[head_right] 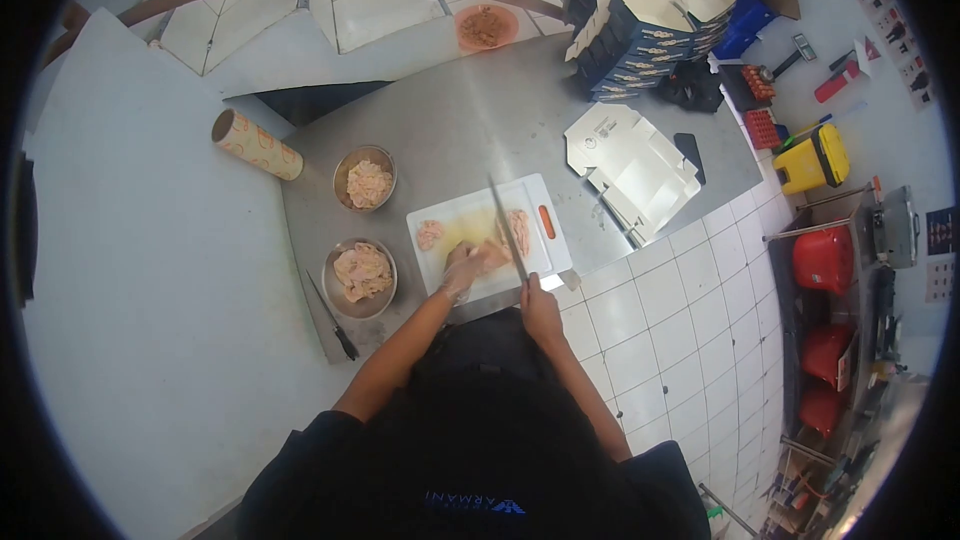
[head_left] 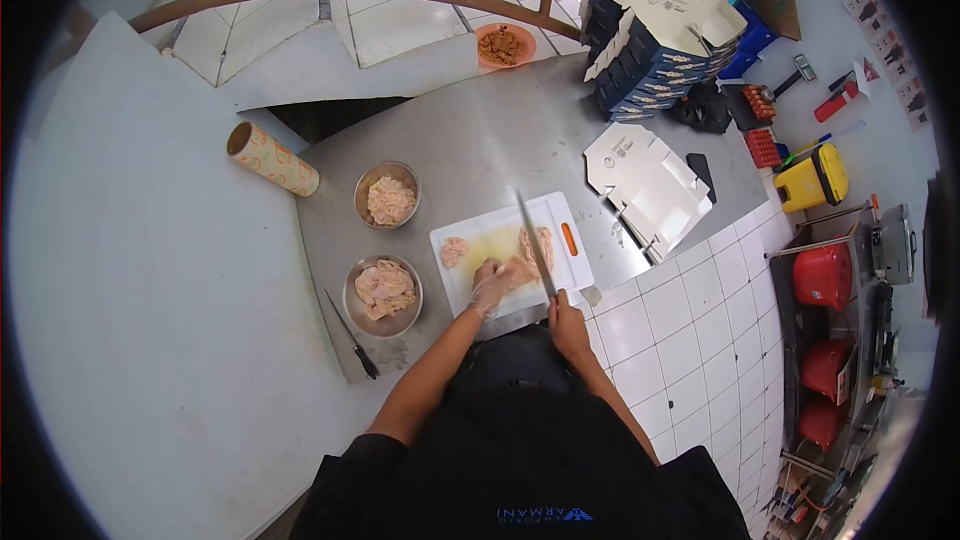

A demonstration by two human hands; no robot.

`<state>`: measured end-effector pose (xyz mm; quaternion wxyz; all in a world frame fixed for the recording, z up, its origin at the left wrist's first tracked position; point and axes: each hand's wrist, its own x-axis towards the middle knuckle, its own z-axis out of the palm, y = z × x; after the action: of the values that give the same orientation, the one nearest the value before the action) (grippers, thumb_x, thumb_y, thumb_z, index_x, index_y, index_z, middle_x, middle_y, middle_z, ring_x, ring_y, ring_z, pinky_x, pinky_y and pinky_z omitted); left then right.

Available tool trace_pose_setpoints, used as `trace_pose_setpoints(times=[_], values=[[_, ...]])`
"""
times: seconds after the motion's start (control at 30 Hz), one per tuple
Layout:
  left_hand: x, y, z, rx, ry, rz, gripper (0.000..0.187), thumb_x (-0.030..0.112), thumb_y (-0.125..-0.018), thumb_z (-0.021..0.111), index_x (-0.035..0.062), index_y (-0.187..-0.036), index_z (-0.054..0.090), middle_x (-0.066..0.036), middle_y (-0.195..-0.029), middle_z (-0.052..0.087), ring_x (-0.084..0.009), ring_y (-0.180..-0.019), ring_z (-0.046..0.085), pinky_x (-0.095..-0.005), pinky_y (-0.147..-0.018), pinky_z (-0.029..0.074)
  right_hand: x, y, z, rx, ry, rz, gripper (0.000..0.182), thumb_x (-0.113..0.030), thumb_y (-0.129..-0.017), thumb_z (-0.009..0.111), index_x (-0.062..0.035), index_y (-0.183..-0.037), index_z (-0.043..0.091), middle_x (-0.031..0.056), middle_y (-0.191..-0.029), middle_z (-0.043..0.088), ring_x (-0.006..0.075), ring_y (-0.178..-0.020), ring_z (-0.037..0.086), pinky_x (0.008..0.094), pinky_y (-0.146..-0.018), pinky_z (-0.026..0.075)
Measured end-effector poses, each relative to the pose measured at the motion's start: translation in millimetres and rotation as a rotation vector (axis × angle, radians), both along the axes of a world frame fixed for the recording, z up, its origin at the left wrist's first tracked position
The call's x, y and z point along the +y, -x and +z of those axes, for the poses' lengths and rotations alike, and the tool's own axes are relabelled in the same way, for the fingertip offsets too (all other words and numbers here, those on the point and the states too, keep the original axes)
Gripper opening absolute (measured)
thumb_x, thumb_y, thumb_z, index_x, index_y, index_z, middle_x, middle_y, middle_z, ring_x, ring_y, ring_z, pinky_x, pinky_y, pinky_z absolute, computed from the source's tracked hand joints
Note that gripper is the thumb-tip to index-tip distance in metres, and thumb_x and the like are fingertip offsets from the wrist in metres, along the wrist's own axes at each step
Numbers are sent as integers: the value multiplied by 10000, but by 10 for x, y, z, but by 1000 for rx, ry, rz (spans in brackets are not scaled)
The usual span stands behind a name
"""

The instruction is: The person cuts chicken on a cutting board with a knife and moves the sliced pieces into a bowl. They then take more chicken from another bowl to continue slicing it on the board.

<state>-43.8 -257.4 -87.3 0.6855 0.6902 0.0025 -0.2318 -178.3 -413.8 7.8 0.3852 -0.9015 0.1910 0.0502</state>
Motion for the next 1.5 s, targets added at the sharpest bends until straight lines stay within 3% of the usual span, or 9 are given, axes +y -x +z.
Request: trace_pose_setpoints(times=[0.27, 0.37, 0.47, 0.57, 0.67, 0.93, 1.07, 1.3, 1.5], values=[[377, 63, 76, -99, -527, 109, 261, 248, -870, 721, 39, -983, 612, -109, -782, 632, -190, -737, 604, -354, -698, 503, 75, 53, -363, 182, 205, 166, 207, -255, -1046, 492, -54, -1089, 469, 278, -755, 667, 510, -729, 655, 634, -644, 492], [541, 169, -21, -62, -234, 259, 288, 166, -862, 689, 32, -1107, 620, -155, -892, 643, -280, -810, 628, -412, -779, 519, 87, -11, -289, 177, 228, 133, 209, -264, -1051, 479, -58, -1079, 463, 276, -749, 663, 511, -728, 654, 635, -635, 491], [692, 238, 22, -371, -611, 178, 428, 113, -879, 642, 41, -1294, 569, -212, -1139, 597, -317, -1039, 605, -434, -913, 486, 114, -22, -225, 157, 178, 134, 212, -267, -1057, 465, -57, -1076, 453, 275, -744, 660, 515, -718, 650, 636, -630, 490], [643, 254, 684, -649, -776, -53, 479, 114, -878, 624, 48, -1346, 546, -223, -1252, 564, -382, -1183, 528, -478, -1020, 431, 157, -9, -142, 136, 129, 192, 213, -260, -1058, 456, -48, -1069, 443, 285, -734, 655, 524, -705, 643, 644, -630, 487], [542, 109, 532, -725, -594, -348, 424, 120, -889, 628, 63, -1306, 580, -163, -1300, 556, -356, -1260, 499, -484, -1050, 423, 242, 110, -270, 210, 106, 211, 223, -251, -1050, 465, -36, -1102, 444, 307, -731, 650, 534, -701, 640, 651, -634, 485], [257, -22, -176, -810, -562, -306, 317, 100, -924, 605, 6, -1226, 606, -163, -1271, 580, -372, -1171, 554, -466, -1024, 466, 419, -455, -688, 254, 61, 174, 387, -256, -1023, 505, -35, -1328, 414, 331, -758, 655, 526, -704, 650, 647, -654, 486], [326, -97, -29, -857, -528, -317, 303, 64, -901, 627, -1, -1197, 617, -162, -1214, 609, -369, -1102, 591, -449, -963, 509, 529, -989, -556, 175, 60, 181, 413, -255, -1019, 507, -38, -1354, 402, 320, -757, 658, 516, -699, 651, 633, -647, 489], [228, -49, -283, -1101, -619, -254, 232, 74, -883, 674, -13, -1094, 634, -194, -1175, 616, -360, -1105, 596, -439, -981, 507, 311, -16, -580, 353, 122, 182, 410, -254, -1016, 508, -38, -1345, 391, 333, -749, 648, 541, -726, 646, 648, -653, 480], [290, 74, -381, -815, -479, -298, 239, 86, -895, 655, -19, -1109, 635, -190, -1189, 611, -367, -1122, 585, -445, -985, 505, 518, -906, -642, 196, 59, 168, 389, -257, -1006, 526, -33, -1298, 402, 334, -731, 642, 547, -727, 642, 655, -660, 475]])
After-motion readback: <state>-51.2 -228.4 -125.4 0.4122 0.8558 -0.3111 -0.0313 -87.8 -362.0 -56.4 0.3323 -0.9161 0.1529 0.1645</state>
